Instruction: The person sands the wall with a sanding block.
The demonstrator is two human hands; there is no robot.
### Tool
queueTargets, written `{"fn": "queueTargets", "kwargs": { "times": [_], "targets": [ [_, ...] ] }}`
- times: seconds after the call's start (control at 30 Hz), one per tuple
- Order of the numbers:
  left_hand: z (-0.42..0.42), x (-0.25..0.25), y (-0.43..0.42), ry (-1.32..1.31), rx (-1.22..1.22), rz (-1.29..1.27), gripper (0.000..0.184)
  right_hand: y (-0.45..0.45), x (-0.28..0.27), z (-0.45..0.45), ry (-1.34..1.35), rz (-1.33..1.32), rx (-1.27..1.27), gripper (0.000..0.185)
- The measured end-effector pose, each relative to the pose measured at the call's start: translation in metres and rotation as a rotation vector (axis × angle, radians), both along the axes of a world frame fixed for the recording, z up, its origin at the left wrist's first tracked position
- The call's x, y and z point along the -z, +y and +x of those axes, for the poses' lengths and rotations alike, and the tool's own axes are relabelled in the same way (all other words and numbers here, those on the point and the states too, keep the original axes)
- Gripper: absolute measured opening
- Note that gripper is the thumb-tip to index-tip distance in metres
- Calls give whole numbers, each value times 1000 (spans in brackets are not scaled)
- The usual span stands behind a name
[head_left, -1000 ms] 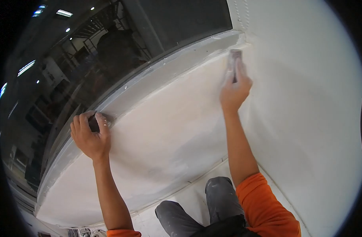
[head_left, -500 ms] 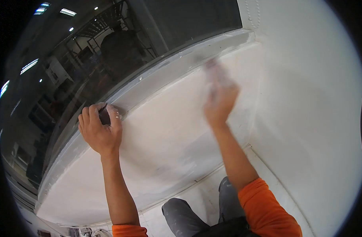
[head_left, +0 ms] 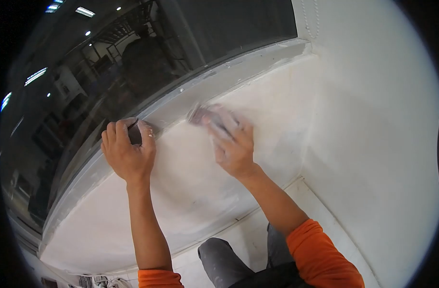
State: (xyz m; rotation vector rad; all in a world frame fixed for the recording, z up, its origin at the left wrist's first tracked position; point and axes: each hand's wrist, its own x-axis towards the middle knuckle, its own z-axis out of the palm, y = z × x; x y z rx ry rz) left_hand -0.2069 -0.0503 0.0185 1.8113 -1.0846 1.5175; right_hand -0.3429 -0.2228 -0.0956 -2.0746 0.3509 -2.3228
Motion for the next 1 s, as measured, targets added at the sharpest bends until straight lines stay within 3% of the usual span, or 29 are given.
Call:
{"fn": "queueTargets", "kwargs": {
  "times": [0.1,0.13,0.27,0.33,0.4,0.5,0.57,0.6,0.63,0.73,0.83,0.93,0.97,1.0],
  "targets": [
    [1,1,1,35,-24,11,15,-32,3,-11,30,-77,56,54],
    [3,0,-1,2,-7,-2,15,-51,-1,-22,-47,45,199,55],
    [-2,-1,-1,5,-7,-12,15,-73,-2,-34,-218,374,244,58],
    [0,-1,-2,-5,-7,-17,15,-24,-7,-17,6,252,174,53],
    [1,0,-3,-14,-13,-16,15,10,2,9,46,-30,0,55],
    [0,-1,-1,-32,-2,-9,15,5,10,5,159,-161,-50,57],
    [-2,0,0,62,-13,7,15,-34,-3,-13,104,-84,124,46],
    [-3,1,1,65,-21,7,15,-46,-11,-28,127,133,188,44],
    [-4,-1,0,56,-12,7,16,-58,-20,-31,-89,155,152,58],
    [-3,-1,0,48,-11,5,16,-32,-19,-19,-51,227,136,56],
    [-1,-2,1,36,-6,10,16,29,1,20,63,-116,-46,56],
    [-1,-1,1,43,0,24,16,22,8,10,184,-204,-88,56],
    [-2,-1,1,64,-12,23,17,2,3,0,200,-154,45,58],
    [-2,-2,0,58,-3,21,17,-27,-6,-12,33,-159,5,57]
  ]
}}
